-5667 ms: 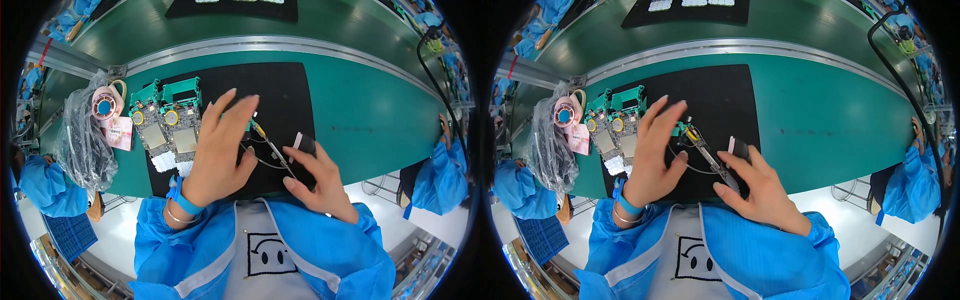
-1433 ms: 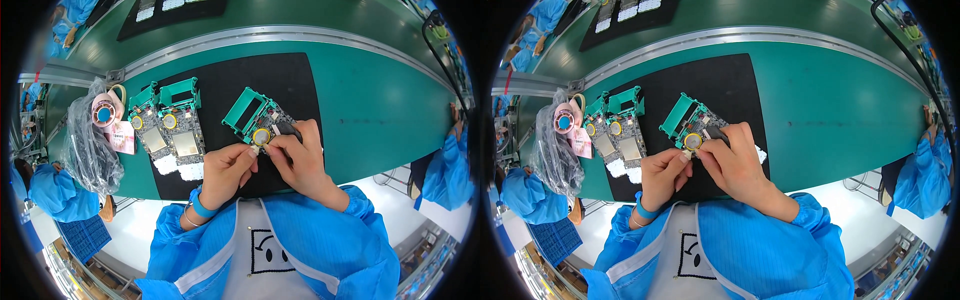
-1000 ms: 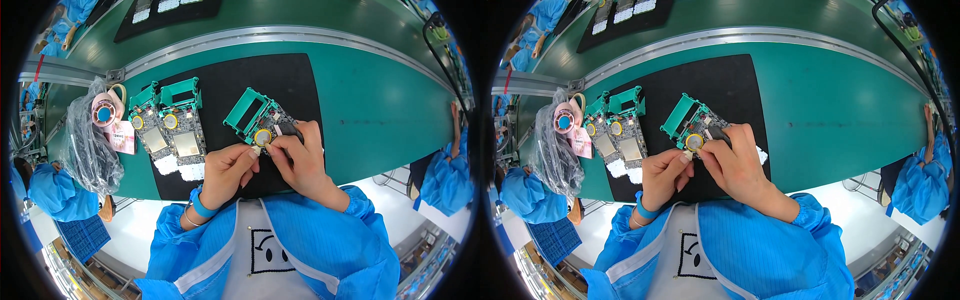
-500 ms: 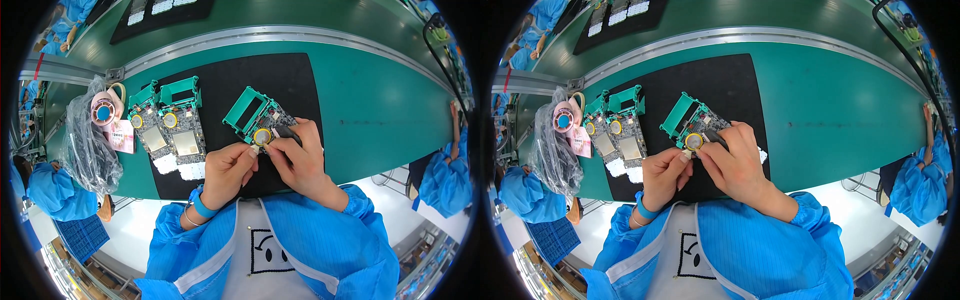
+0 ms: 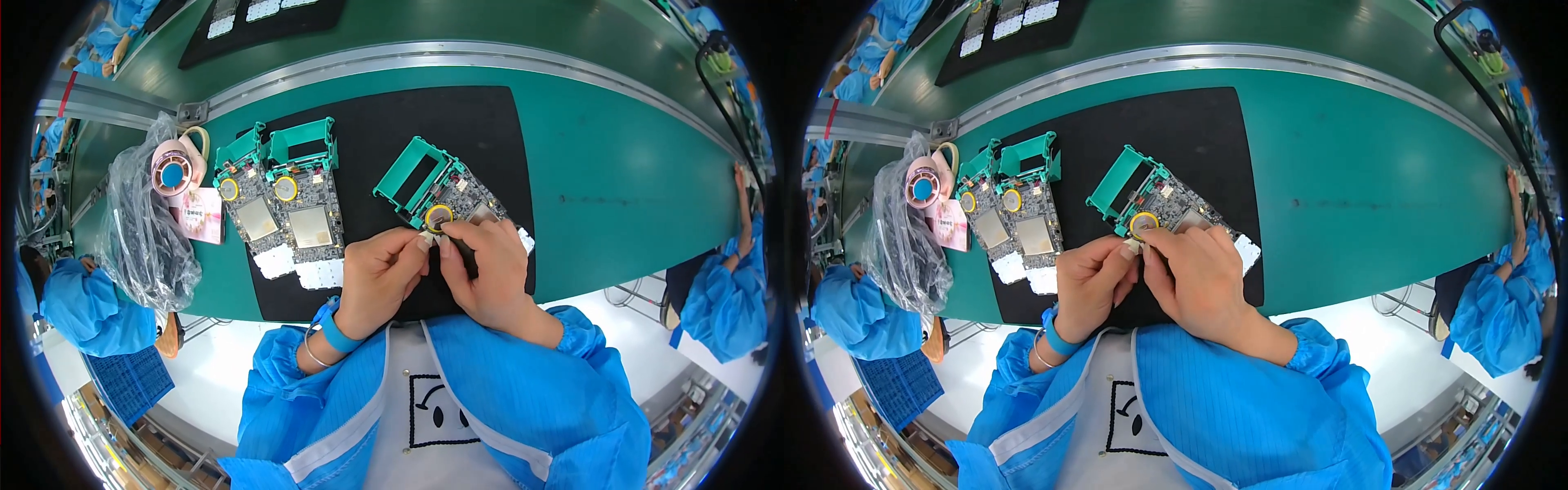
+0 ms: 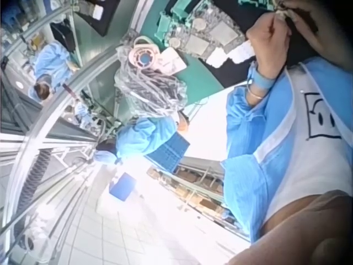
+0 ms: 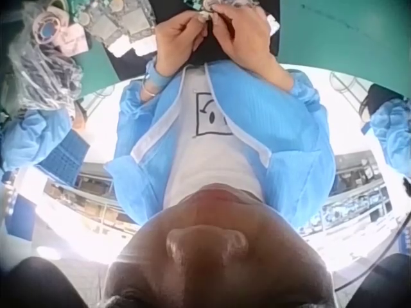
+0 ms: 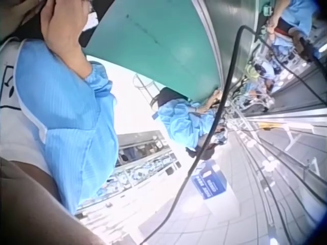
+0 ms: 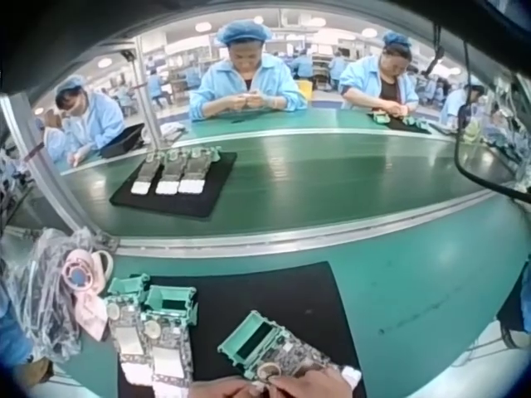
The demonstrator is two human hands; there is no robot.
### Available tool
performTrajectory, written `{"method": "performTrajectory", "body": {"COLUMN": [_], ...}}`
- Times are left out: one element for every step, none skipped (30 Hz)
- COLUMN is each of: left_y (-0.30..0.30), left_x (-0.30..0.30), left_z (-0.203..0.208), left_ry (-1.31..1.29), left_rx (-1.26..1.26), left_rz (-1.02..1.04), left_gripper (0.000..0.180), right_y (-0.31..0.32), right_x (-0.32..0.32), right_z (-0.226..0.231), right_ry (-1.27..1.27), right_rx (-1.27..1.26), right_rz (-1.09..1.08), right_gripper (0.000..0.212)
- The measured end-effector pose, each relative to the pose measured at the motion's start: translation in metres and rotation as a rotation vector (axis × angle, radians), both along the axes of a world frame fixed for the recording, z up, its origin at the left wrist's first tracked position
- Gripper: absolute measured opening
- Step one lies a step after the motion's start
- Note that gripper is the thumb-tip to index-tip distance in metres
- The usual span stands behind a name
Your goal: The person assembles electronic device casings by applying tape from a roll to the casing and inserting electronic components, a battery, and a PCB into the casing by hand.
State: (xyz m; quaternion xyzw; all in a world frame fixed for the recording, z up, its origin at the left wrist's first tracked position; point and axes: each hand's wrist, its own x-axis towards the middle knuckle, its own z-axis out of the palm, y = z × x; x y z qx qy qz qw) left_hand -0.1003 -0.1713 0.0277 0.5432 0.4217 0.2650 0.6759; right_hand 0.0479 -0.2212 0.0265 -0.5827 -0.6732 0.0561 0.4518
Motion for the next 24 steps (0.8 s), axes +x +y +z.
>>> {"method": "performTrajectory", "body": {"left_y": [0.000, -0.001, -0.001, 0.000, 0.000, 0.000, 0.000, 0.001, 0.001, 0.002, 0.002, 0.001, 0.000, 0.000, 0.000, 0.002, 0.002, 0.001, -0.001, 0.000, 0.000, 0.000, -0.001, -0.001], "left_x": [0.000, 0.001, 0.001, 0.002, 0.002, 0.002, 0.002, 0.002, 0.002, 0.001, 0.001, 0.001, 0.002, 0.002, 0.002, 0.002, 0.002, 0.002, 0.002, 0.003, 0.003, 0.003, 0.003, 0.004], "left_z": [0.000, 0.000, 0.000, 0.002, 0.003, 0.003, 0.004, 0.004, 0.005, 0.006, 0.006, 0.005, 0.005, 0.004, 0.003, 0.002, 0.002, 0.002, 0.002, 0.003, 0.003, 0.003, 0.003, 0.003], "left_ry": [-0.009, -0.018, -0.021, -0.015, -0.007, -0.007, -0.018, -0.029, -0.029, -0.022, -0.015, -0.016, -0.018, -0.021, -0.022, 0.000, 0.025, 0.026, 0.016, 0.004, 0.003, 0.005, 0.010, 0.011], "left_rx": [0.005, 0.010, 0.009, -0.020, -0.050, -0.051, -0.055, -0.058, -0.059, -0.070, -0.080, -0.079, -0.078, -0.077, -0.076, -0.059, -0.043, -0.043, -0.047, -0.048, -0.046, -0.048, -0.053, -0.054], "left_rz": [0.002, 0.004, 0.008, 0.022, 0.035, 0.037, 0.032, 0.022, 0.019, 0.009, 0.003, 0.004, 0.016, 0.027, 0.025, 0.012, -0.001, -0.003, 0.010, 0.023, 0.020, 0.020, 0.021, 0.018], "left_gripper": [0.022, 0.021, 0.021, 0.020, 0.019, 0.019, 0.019, 0.019, 0.019, 0.018, 0.018, 0.018, 0.018, 0.019, 0.019, 0.019, 0.019, 0.019, 0.019, 0.020, 0.020, 0.020, 0.021, 0.021], "right_y": [0.000, 0.000, 0.000, 0.000, -0.001, 0.000, 0.000, 0.000, 0.000, 0.000, 0.001, 0.000, 0.000, 0.000, 0.000, 0.000, 0.000, -0.001, -0.003, -0.003, -0.005, -0.009, -0.013, -0.015], "right_x": [0.000, 0.000, 0.000, 0.000, 0.000, -0.001, -0.002, -0.004, -0.004, -0.005, -0.005, -0.004, -0.003, -0.002, -0.002, -0.002, -0.003, -0.002, -0.001, 0.001, 0.005, 0.009, 0.013, 0.015], "right_z": [-0.002, -0.004, -0.005, -0.005, -0.006, -0.005, -0.004, -0.003, -0.003, -0.003, -0.004, -0.005, -0.006, -0.007, -0.007, -0.006, -0.005, -0.004, -0.003, -0.001, 0.000, 0.002, 0.003, 0.000], "right_ry": [0.040, 0.079, 0.076, 0.072, 0.070, 0.071, 0.075, 0.079, 0.080, 0.069, 0.058, 0.058, 0.090, 0.122, 0.121, 0.103, 0.087, 0.089, 0.106, 0.122, 0.121, 0.003, -0.112, -0.136], "right_rx": [0.007, 0.015, 0.014, 0.021, 0.027, 0.025, 0.009, -0.005, -0.006, 0.004, 0.014, 0.016, 0.024, 0.032, 0.033, 0.021, 0.009, 0.009, -0.026, -0.058, -0.055, -0.061, -0.070, -0.047], "right_rz": [-0.002, -0.003, 0.000, 0.000, -0.002, 0.000, 0.011, 0.017, 0.014, 0.004, -0.001, 0.000, 0.005, 0.008, 0.006, -0.003, -0.012, -0.014, 0.004, 0.022, 0.019, -0.008, -0.035, -0.061], "right_gripper": [0.024, 0.023, 0.023, 0.023, 0.023, 0.023, 0.023, 0.023, 0.023, 0.023, 0.023, 0.023, 0.023, 0.022, 0.022, 0.022, 0.022, 0.022, 0.021, 0.021, 0.021, 0.020, 0.019, 0.021]}}
